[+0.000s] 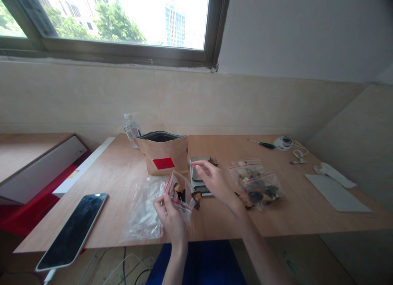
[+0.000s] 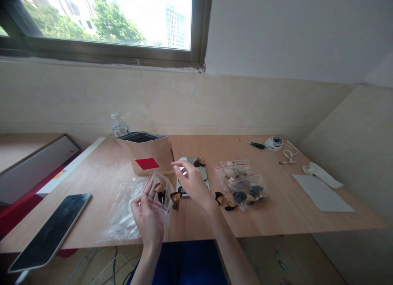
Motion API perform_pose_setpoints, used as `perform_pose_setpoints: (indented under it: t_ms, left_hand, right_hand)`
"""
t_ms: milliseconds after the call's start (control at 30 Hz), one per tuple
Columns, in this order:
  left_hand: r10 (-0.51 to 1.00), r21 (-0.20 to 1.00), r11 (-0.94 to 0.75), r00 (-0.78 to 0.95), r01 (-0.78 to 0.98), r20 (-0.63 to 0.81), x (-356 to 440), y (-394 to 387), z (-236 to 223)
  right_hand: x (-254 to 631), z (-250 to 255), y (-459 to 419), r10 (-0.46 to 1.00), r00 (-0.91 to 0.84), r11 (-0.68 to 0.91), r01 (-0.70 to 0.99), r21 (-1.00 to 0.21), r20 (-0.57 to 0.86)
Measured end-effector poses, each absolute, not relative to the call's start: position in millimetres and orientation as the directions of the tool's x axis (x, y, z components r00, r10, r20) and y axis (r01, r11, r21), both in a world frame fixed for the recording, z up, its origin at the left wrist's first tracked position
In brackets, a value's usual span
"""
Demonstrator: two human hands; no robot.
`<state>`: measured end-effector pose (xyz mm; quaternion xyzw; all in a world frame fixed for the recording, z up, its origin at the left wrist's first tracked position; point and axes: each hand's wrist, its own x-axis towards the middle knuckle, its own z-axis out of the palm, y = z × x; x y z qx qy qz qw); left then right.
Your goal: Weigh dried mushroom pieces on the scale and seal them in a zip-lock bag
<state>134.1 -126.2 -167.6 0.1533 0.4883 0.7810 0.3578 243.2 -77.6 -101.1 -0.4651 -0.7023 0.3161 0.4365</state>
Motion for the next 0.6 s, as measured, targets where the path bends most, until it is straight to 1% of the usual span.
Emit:
perform_pose_setpoints:
  t_ms: [100, 133, 167, 267, 333, 400, 500, 600]
  left_hand:
    - [0.667, 0.869, -0.275, -0.733, -0.410, -0.135, 131.3, -119.3, -169.3]
    - [0.654, 0.873, -0.278, -0.744, -0.401, -0.133, 129.5, -116.5, -170.5]
    - [0.645, 0.876, -0.279, -0.753, -0.394, -0.133, 127.7, -113.8, -171.7]
    - [0.651, 0.869, -0.276, -0.745, -0.411, -0.146, 125.0, -108.7, -174.0]
    - [0.673, 0.844, -0.285, -0.722, -0.454, -0.161, 127.0, -108.5, -173.3]
    - [0.701, 0.808, -0.290, -0.688, -0.513, -0.186, 130.8, -109.7, -171.5]
    - [0.733, 0.771, -0.260, -0.639, -0.581, -0.235, 135.2, -112.0, -170.0]
    - [0.722, 0.804, -0.219, -0.646, -0.553, -0.248, 135.3, -114.0, -170.7]
  right_hand:
    - [247.3, -128.7, -81.4, 0.906, -0.061, 0.405, 0.414, -0.815, 0.419]
    - [248.1, -138.2, -86.8, 0.905, -0.049, 0.402, 0.416, -0.816, 0.422]
    - [248.5, -147.3, -93.6, 0.916, -0.055, 0.385, 0.402, -0.831, 0.398]
    - [246.1, -170.5, -114.7, 0.960, -0.103, 0.278, 0.309, -0.909, 0.259]
    - [240.9, -181.7, -123.0, 0.976, -0.120, 0.204, 0.227, -0.952, 0.181]
    - [234.1, -189.8, -124.7, 0.981, -0.130, 0.161, 0.117, -0.980, 0.146]
    - [226.5, -194.9, -120.1, 0.988, -0.124, 0.083, -0.074, -0.994, 0.092]
    - [228.4, -188.0, -115.1, 0.998, -0.060, 0.019, -0.192, -0.981, 0.031]
